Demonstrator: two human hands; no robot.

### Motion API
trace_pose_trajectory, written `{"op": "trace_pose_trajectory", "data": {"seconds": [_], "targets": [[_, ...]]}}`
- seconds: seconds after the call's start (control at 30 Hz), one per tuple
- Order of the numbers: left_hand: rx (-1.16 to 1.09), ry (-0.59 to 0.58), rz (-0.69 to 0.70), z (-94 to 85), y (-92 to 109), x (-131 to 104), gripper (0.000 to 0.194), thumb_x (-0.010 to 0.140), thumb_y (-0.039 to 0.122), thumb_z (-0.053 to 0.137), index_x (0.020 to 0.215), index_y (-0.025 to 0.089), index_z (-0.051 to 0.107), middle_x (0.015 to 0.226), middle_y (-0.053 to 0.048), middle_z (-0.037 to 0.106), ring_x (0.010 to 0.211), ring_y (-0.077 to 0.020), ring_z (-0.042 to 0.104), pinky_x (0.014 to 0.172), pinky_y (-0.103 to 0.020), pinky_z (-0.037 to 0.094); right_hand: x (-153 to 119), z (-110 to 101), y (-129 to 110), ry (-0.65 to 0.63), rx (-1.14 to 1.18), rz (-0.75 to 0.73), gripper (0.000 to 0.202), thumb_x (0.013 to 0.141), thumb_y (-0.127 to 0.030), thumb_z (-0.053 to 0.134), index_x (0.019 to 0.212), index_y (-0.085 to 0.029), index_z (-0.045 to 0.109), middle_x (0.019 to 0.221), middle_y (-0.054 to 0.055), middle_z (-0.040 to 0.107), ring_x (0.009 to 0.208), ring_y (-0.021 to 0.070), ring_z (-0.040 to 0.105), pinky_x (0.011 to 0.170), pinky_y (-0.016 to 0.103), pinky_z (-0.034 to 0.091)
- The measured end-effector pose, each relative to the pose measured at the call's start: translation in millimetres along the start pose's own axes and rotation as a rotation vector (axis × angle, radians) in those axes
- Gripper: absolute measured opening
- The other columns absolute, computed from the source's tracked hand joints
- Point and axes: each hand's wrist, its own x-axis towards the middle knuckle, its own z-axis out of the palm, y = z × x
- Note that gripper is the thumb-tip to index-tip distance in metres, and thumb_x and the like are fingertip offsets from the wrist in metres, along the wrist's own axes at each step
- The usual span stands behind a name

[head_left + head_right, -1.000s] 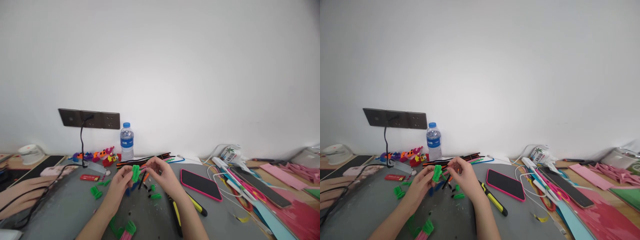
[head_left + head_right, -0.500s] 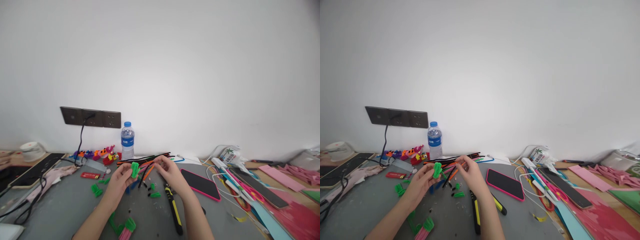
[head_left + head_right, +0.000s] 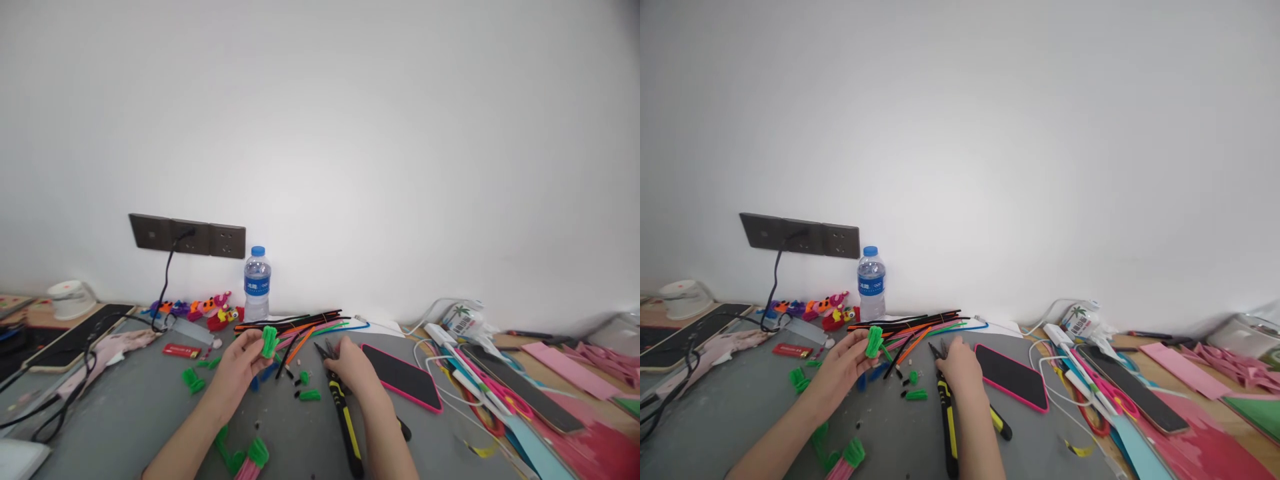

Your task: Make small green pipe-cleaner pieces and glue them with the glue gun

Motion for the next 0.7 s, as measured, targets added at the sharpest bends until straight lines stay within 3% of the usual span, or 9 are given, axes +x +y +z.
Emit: {"op": "trace_pose_trajectory", "data": {"seconds": [0.2, 0.4, 0.53, 0.7], "targets": [[-0.074, 0.039, -0.085, -3.0, -1.1, 2.0, 0.021, 0.069, 0.031, 0.08, 0.079, 0.018, 0.067, 0.07, 0.0, 0.066, 0.069, -0.0158, 0.065, 0.068, -0.029, 0.055, -0.6, -3.1, 0.6, 0.016, -0.005, 0.007, 0.019, 0.063, -0.021, 0.067, 0.072, -0.022, 0.05, 0.076, 0.01, 0.066, 0.075, 0.0281, 0.064, 0.057, 0.03, 0.037], [-0.074, 0.05, -0.102, -5.0, -2.0, 2.9, 0.015, 0.073, 0.027, 0.077, 0.082, 0.018, 0.069, 0.074, -0.001, 0.068, 0.071, -0.0161, 0.066, 0.069, -0.029, 0.056, -8.2, -21.4, 4.0, 0.027, 0.098, -0.112, 0.016, 0.067, -0.02, 0.059, 0.074, -0.023, 0.044, 0.065, -0.001, 0.053, 0.062, 0.0186, 0.052, 0.057, 0.028, 0.034], [-0.066, 0.071, -0.133, -3.2, -1.9, 2.1, 0.01, 0.076, 0.023, 0.075, 0.082, 0.019, 0.069, 0.075, -0.002, 0.069, 0.072, -0.0165, 0.067, 0.069, -0.028, 0.057, -20.0, -28.1, -6.9, -0.098, 0.309, -0.37, 0.018, 0.069, -0.017, 0.056, 0.079, -0.024, 0.042, 0.064, -0.008, 0.036, 0.059, 0.0132, 0.037, 0.056, 0.024, 0.03], [-0.049, 0.046, -0.163, -0.7, -2.6, -0.1, 0.012, 0.076, 0.023, 0.076, 0.085, 0.02, 0.069, 0.075, -0.002, 0.07, 0.07, -0.0163, 0.068, 0.069, -0.028, 0.058, -34.5, -25.1, -28.9, -0.269, 0.464, -0.509, 0.021, 0.07, -0.012, 0.057, 0.086, -0.022, 0.046, 0.072, -0.006, 0.04, 0.065, 0.0124, 0.038, 0.058, 0.023, 0.033]]}}
